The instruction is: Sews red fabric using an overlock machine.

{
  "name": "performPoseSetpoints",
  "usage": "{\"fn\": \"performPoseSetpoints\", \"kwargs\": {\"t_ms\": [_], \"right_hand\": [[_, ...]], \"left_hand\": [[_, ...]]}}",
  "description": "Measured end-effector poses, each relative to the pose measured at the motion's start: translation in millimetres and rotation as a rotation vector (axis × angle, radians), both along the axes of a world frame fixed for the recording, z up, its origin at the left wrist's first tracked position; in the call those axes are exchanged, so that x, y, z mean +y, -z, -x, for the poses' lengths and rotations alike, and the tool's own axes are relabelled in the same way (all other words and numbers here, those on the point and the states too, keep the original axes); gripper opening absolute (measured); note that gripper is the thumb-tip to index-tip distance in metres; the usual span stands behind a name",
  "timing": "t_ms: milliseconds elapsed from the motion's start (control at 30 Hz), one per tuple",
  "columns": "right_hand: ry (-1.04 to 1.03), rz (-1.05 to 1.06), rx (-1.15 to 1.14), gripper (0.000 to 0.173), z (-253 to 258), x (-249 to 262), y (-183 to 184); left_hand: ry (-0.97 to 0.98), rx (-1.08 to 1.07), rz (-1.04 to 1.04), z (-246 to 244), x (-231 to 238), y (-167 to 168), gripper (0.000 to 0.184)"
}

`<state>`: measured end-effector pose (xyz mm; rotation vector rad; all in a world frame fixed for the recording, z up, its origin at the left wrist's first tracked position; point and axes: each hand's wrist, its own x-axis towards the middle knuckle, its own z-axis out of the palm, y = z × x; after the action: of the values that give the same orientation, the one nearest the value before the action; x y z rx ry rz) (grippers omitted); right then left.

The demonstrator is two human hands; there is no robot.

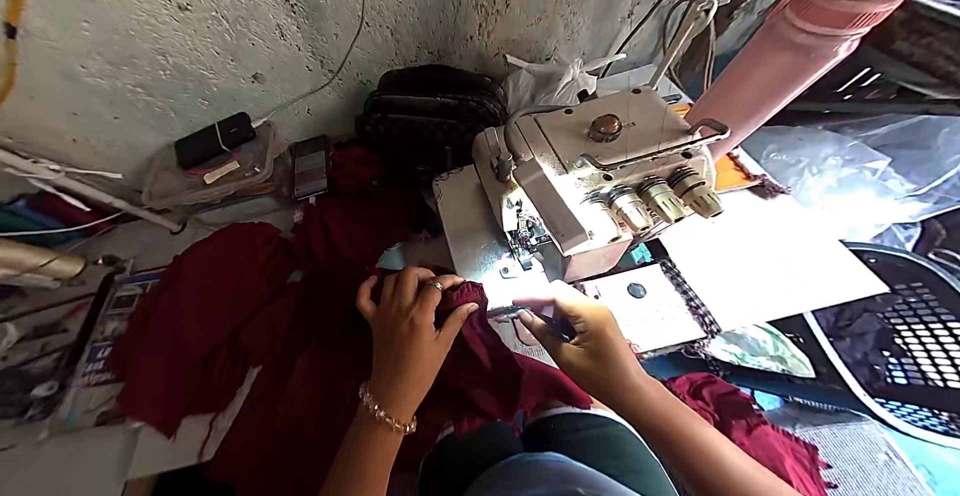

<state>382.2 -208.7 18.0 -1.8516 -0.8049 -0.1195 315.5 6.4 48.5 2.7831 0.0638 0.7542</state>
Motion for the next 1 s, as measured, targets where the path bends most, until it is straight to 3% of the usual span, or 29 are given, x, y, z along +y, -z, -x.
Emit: {"fn": "performPoseSetpoints", "kwargs": {"t_ms": [100, 267, 367, 467, 567, 667, 833, 1000], "right_hand": [[-0.165, 0.002, -0.066, 0.030, -14.0, 22.1, -17.3], [-0.803, -0.057, 0.489, 0.040, -30.1, 43.5, -45.9], [-0.935, -0.053, 0.538, 0.028, -30.8, 48.0, -46.3], [-0.809, -0.125, 0.366, 0.017, -21.3, 50.6, -37.5], [-0.655, -0.159, 0.131, 0.019, -10.0, 51.4, -29.4], [-0.582, -0.222, 0.059, 0.018, -1.0, 54.1, -19.7], [-0.437, -0.469, 0.113, 0.015, 15.2, 55.1, 7.1], [-0.217, -0.882, 0.591, 0.016, 23.5, 44.6, -1.1]], "left_hand": [[0.065, -0.031, -0.007, 6.9, -1.4, -6.3, 0.031], [0.183, -0.033, 0.084, 33.3, 5.7, -29.9, 0.021], [0.319, 0.002, 0.192, 49.8, 20.9, -37.2, 0.027], [0.387, 0.026, 0.345, 64.7, 31.3, -39.5, 0.025], [0.327, 0.008, 0.361, 76.9, 32.1, -38.1, 0.021], [0.275, -0.050, 0.339, 80.4, 20.0, -33.8, 0.022], [0.063, -0.173, 0.232, 69.1, -76.5, -24.5, 0.014], [0.166, -0.130, 0.240, 56.0, -136.1, -0.9, 0.011]]}}
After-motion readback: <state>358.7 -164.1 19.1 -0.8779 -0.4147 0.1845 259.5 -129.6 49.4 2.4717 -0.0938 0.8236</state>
